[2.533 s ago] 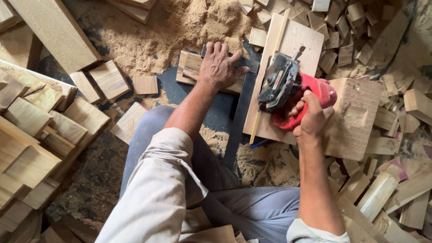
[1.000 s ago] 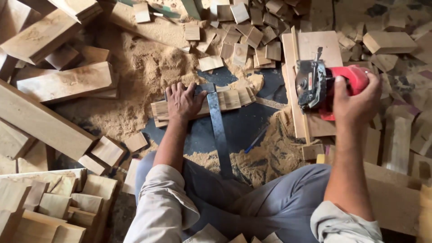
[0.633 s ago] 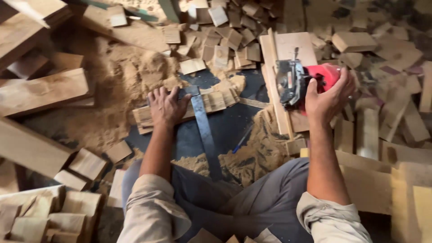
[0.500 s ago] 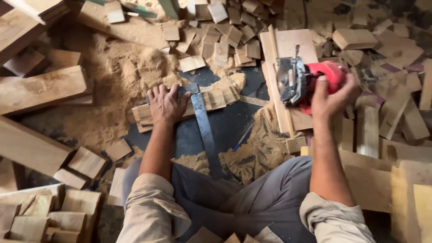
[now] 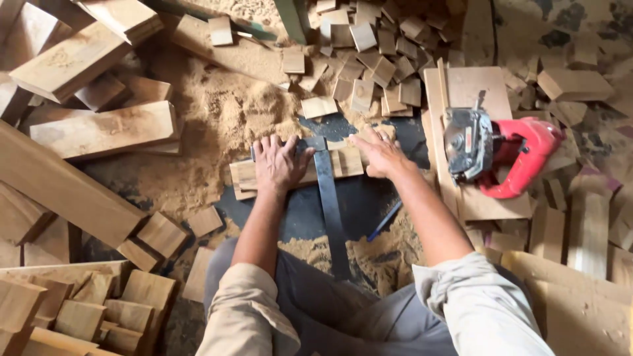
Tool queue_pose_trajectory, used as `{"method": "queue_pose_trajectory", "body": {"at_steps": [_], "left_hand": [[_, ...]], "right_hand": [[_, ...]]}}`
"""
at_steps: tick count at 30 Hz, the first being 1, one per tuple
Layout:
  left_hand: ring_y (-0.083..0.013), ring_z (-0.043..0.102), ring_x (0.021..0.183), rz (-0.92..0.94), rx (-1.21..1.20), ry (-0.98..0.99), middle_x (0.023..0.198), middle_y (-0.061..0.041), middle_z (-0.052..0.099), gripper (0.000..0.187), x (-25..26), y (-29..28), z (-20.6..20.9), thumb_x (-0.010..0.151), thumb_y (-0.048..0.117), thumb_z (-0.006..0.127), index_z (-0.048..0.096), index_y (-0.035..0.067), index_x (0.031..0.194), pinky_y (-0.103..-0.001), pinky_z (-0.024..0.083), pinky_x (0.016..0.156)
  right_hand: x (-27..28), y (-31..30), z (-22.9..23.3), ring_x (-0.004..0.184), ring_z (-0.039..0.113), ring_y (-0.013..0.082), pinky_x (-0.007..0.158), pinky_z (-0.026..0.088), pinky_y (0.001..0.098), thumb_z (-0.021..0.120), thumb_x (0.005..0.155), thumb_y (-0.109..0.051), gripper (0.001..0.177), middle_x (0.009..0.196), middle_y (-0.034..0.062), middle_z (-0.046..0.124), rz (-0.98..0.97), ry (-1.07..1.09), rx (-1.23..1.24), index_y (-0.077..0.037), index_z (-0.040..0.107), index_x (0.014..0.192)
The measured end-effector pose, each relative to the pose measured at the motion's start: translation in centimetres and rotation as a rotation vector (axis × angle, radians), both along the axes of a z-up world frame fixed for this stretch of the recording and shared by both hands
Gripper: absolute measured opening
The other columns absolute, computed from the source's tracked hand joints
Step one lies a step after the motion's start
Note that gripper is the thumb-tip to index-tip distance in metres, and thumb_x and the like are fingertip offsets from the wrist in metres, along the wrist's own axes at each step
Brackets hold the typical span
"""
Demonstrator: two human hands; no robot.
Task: Cutting small pieces of wood using a handheld electric jigsaw while measuring with a square.
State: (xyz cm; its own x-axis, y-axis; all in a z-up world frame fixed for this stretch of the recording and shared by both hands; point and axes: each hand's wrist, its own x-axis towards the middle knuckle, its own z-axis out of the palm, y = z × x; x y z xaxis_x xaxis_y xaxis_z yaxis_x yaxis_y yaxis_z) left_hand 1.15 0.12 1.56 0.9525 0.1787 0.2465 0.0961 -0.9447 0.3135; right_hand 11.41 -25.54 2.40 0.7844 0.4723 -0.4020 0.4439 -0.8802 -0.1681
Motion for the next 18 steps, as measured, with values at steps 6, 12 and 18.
{"method": "queue_pose_trajectory", "body": {"at_steps": [6, 12, 18], "left_hand": [[-0.0342, 0.054, 0.101, 0.005, -0.004, -0.035, 0.098, -0.017, 0.062, 0.057, 0.4, 0.3, -0.6, 0.091, 0.068, 0.059, 0.071, 0.018, 0.115, -0.049, 0.036, 0.091], [-0.0338, 0.054, 0.102, -0.017, -0.035, 0.002, 0.103, -0.017, 0.062, 0.054, -0.1, 0.3, 0.1, 0.094, 0.066, 0.058, 0.071, 0.019, 0.115, -0.048, 0.035, 0.093], [-0.0331, 0.052, 0.105, -0.025, -0.015, 0.089, 0.105, -0.019, 0.062, 0.059, -0.2, 0.3, 0.4, 0.095, 0.069, 0.050, 0.068, 0.019, 0.120, -0.049, 0.033, 0.094]], "right_hand": [[3.0, 0.6, -2.6, 0.126, 0.066, 0.0375, 0.114, 0.045, 0.0436, 0.066, 0.099, -0.042, 0.071, 0.169, 0.0143, 0.028, -0.685, 0.387, 0.312, -0.029, 0.032, 0.160], [0.9, -0.2, -2.1, 0.089, 0.072, 0.0421, 0.082, 0.060, 0.0443, 0.042, 0.114, -0.025, 0.042, 0.107, 0.0331, 0.076, -0.241, 0.301, -0.120, 0.006, 0.069, 0.120], [0.2, -2.5, 3.9, 0.093, 0.070, 0.0256, 0.085, 0.059, 0.0414, 0.090, 0.075, -0.026, 0.041, 0.102, 0.0122, 0.072, -0.055, 0.241, -0.407, -0.008, 0.075, 0.108]]}}
